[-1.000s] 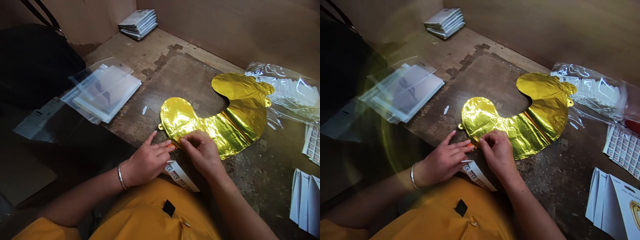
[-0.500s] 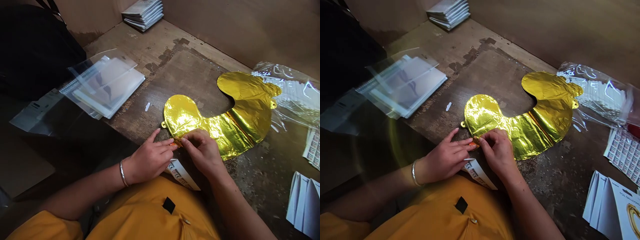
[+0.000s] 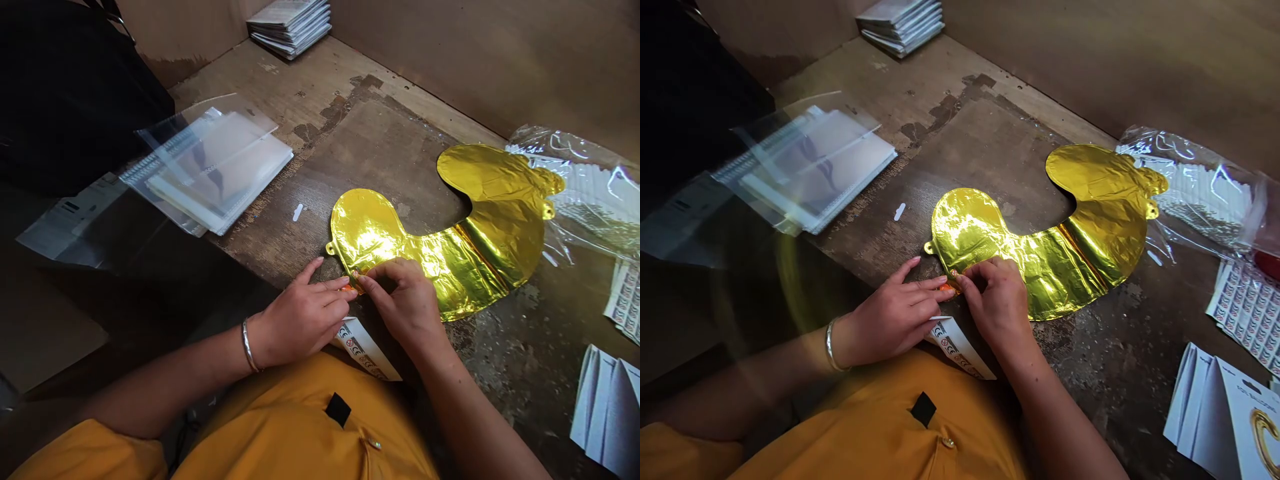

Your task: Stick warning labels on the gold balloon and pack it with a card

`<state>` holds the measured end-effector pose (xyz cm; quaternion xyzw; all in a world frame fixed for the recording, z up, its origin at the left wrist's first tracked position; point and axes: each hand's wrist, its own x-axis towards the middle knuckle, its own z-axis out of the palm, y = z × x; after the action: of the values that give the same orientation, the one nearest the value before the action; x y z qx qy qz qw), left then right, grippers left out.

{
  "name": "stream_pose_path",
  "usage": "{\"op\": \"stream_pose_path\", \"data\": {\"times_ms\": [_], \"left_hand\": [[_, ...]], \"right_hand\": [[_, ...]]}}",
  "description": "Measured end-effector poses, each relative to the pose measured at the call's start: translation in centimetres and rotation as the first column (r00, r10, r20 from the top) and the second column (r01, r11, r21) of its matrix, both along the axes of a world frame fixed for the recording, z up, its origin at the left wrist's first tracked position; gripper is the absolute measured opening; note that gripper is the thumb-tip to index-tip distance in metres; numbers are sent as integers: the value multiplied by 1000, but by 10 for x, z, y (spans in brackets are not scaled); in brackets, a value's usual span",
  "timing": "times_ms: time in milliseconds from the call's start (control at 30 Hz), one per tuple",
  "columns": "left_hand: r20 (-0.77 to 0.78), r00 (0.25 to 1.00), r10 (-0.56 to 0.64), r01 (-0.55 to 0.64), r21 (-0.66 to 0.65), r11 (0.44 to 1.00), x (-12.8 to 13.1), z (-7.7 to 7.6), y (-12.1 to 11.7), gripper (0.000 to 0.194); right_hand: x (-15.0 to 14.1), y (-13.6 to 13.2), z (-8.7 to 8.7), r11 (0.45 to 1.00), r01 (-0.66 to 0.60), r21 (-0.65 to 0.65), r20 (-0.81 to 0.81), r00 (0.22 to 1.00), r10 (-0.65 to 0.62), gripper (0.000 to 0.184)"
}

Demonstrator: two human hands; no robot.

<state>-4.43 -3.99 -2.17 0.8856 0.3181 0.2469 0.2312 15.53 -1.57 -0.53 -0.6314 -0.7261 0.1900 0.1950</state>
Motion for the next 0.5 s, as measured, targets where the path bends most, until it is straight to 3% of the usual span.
{"op": "stream_pose_path", "data": {"times_ms": [133,267,367,433,500], "left_hand": [[-2,1000,-4,4,-7,1000,0,-1,1,20],[11,1000,-2,2,-11,1000,-1,0,3,24],[22,1000,3,-2,-27,1000,-3,0,2,17],[25,999,47,-47,-36,998,-5,1,-1,11],[35,994,100,-98,-59,993,-5,2,-4,9]], "right_hand": [[1,6,-4,993,105,59,183,976,-115,38],[3,11,0,978,123,171,314,934,-172,20],[1,4,8,958,-147,248,294,953,70,17],[0,-4,12,908,-357,219,250,920,301,18],[-1,-9,13,865,-467,181,199,879,433,21]]}}
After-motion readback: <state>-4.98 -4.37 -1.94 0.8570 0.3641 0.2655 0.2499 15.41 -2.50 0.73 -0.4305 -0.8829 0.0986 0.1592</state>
